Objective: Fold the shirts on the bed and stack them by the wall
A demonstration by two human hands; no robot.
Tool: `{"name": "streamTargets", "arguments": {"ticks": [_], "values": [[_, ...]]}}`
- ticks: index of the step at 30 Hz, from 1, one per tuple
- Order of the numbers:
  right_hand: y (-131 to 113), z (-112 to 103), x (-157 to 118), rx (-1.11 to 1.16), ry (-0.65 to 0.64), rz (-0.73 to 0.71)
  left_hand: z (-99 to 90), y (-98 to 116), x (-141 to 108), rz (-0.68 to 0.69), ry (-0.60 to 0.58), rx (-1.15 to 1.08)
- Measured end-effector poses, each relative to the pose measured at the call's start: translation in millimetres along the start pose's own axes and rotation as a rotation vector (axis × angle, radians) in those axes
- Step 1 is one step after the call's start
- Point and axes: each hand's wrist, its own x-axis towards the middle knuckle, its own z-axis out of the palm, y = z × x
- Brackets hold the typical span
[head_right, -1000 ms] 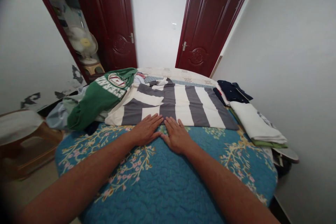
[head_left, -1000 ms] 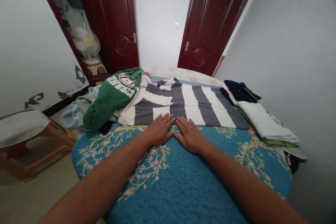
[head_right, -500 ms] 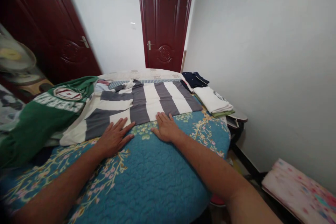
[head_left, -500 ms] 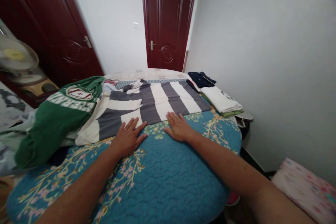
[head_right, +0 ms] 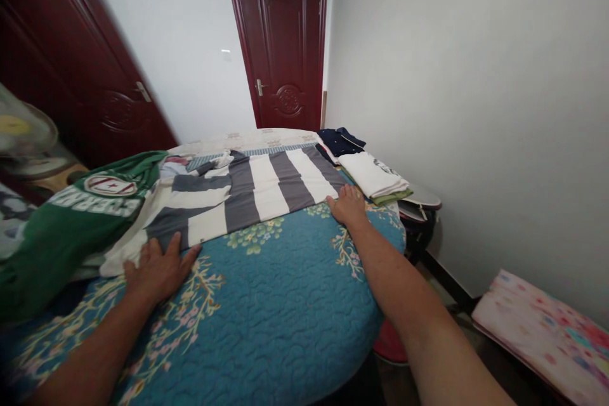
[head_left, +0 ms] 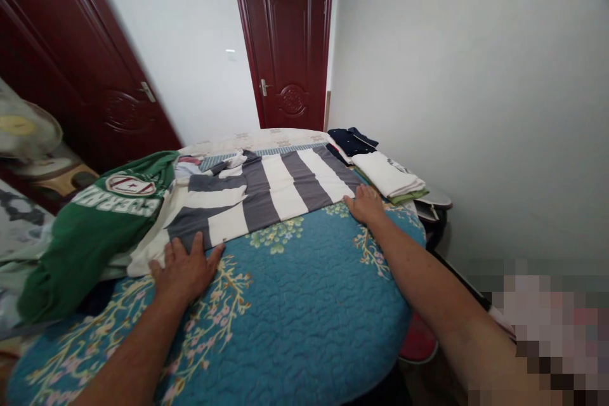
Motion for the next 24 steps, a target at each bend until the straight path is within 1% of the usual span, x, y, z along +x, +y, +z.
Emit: {"name": "streamTargets", "arguments": {"ticks": [3,5,8,14,18,21,24], "values": [[1,5,3,-0.003,0.034,0.033,-2.6,-2,-2,-0.087,0.024,0.026],[2,9,4,-0.009,0.044,0.043,-3.9,-3,-4,-0.109,0.049,0.052],[6,15,6,-0.009,0.053,0.059,-6.5,-4,-5,-0.139,0.054,0.076],[15,28,15,-0.007,0.094,0.081,-20.8,-8,-7,-0.146,0.030,0.082],[19,33,15,-0.010,0.147,0.056,-34.6,-9,-8,-0.140,0.050,0.106],[19,33,13,-0.003,0.243,0.009,-42.2,-11,7,-0.075,0.093,0.038],[15,31,11,-0.012,0.341,-0.152,-44.3,-14,39,-0.004,0.144,-0.047]]}}
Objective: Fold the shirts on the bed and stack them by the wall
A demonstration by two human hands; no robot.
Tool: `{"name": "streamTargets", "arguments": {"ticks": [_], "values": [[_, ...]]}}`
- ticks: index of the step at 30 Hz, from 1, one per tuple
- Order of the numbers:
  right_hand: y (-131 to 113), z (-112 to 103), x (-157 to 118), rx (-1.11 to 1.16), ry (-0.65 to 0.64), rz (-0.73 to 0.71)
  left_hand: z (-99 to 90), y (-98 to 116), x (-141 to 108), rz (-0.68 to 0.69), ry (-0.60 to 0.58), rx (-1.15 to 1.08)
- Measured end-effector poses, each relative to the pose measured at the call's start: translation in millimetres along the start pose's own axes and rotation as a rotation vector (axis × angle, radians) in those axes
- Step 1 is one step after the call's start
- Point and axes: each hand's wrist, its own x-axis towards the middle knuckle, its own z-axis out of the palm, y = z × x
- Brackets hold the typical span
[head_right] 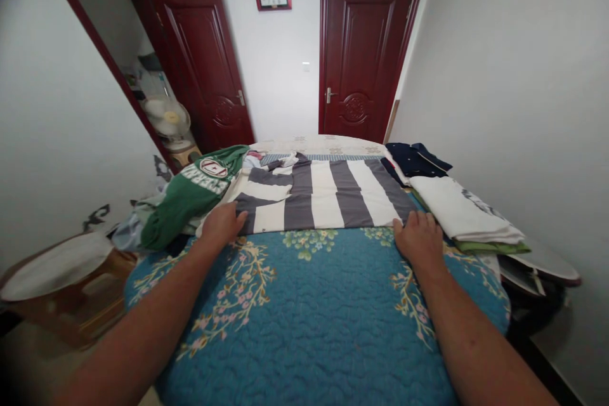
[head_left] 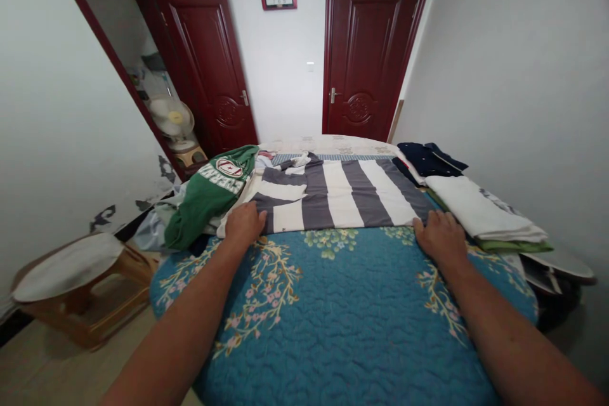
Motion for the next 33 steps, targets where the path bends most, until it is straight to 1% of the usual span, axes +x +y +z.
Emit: {"name": "streamTargets", "arguments": {"ticks": [3,6,10,12,13,14,16,19,21,24,27,30,33], "values": [[-5,0,1,0.079,0.055,-0.209,8.7,-1,35,-0.006,0.016,-0.056],[-6,4,1,0.191,0.088,-0.348,21.6,1,56,-0.028,0.030,-0.086],[-7,4,-2,0.321,0.162,-0.414,43.4,1,61,-0.049,0.070,-0.133],[-18,-3,-1,0.367,0.161,-0.447,53.2,-1,60,-0.054,0.093,-0.178],[-28,-8,2,0.391,0.148,-0.462,57.0,-2,60,-0.060,0.107,-0.202],[-41,-14,6,0.417,0.131,-0.472,59.9,-3,59,-0.067,0.118,-0.225],[-78,-26,19,0.475,0.084,-0.468,62.9,-6,60,-0.085,0.142,-0.262],[-150,-35,51,0.570,-0.014,-0.447,62.3,-8,59,-0.096,0.206,-0.298],[-202,-33,78,0.625,-0.095,-0.440,60.4,-8,58,-0.099,0.233,-0.298],[-274,-17,116,0.656,-0.199,-0.356,58.6,-7,57,-0.101,0.196,-0.279],[-333,8,144,0.606,-0.327,-0.267,58.7,-6,56,-0.116,0.168,-0.283],[-373,33,162,0.461,-0.417,-0.224,59.5,-5,54,-0.131,0.170,-0.301],[-395,49,178,0.358,-0.481,-0.282,60.1,-4,53,-0.137,0.175,-0.312]]}}
